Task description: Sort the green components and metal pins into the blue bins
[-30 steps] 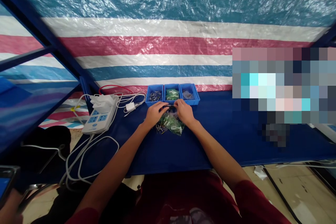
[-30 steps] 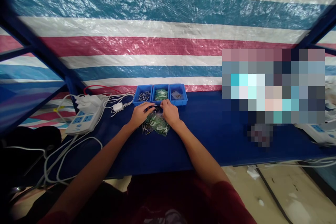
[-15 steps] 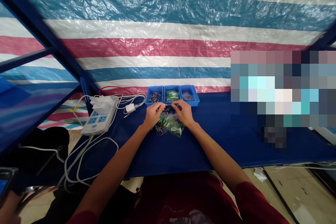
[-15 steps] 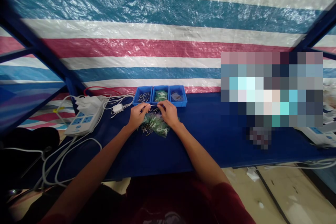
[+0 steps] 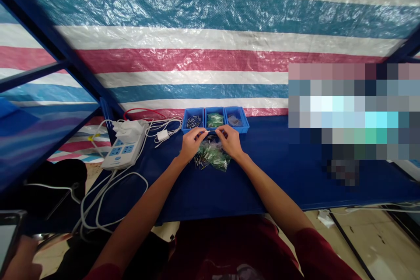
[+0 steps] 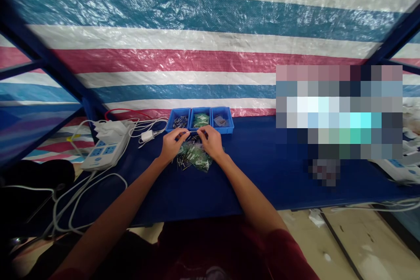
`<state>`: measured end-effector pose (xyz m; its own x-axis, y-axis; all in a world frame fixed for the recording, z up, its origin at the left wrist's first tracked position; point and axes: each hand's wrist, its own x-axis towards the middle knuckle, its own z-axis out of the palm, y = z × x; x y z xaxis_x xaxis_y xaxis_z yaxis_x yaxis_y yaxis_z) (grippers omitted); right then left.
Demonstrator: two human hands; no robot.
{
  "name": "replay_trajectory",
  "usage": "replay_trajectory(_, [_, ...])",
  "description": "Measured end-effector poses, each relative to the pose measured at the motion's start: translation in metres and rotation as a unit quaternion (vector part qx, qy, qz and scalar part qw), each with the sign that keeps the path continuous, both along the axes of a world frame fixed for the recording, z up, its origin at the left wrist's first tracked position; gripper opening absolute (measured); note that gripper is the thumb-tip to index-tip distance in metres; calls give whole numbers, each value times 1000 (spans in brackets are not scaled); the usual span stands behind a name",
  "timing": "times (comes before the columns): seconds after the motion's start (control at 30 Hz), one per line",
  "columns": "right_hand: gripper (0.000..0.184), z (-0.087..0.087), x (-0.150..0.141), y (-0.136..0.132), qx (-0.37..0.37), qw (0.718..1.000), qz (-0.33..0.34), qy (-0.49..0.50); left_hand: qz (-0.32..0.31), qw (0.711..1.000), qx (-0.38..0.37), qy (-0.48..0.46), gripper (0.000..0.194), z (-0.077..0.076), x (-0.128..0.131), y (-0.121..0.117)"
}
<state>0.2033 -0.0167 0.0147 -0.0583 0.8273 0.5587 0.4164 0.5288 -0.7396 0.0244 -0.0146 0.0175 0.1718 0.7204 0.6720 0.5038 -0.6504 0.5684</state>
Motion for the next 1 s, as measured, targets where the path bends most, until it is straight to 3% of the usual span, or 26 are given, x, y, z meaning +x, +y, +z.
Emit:
replay_trajectory(0.37, [31,3,0,-2,10,1000,8,-1,-19,1000,-24,9,29,2,-1,-1])
replay_trajectory(0.8, [39,1,-1,-3,7,999,29,-40,15,994,-13,-110,20,2,2,-4])
replay_trajectory(1.0, [38,-1,0,-1,2,1000,-7,-24,3,986,-68,-152,19,0,3,-6])
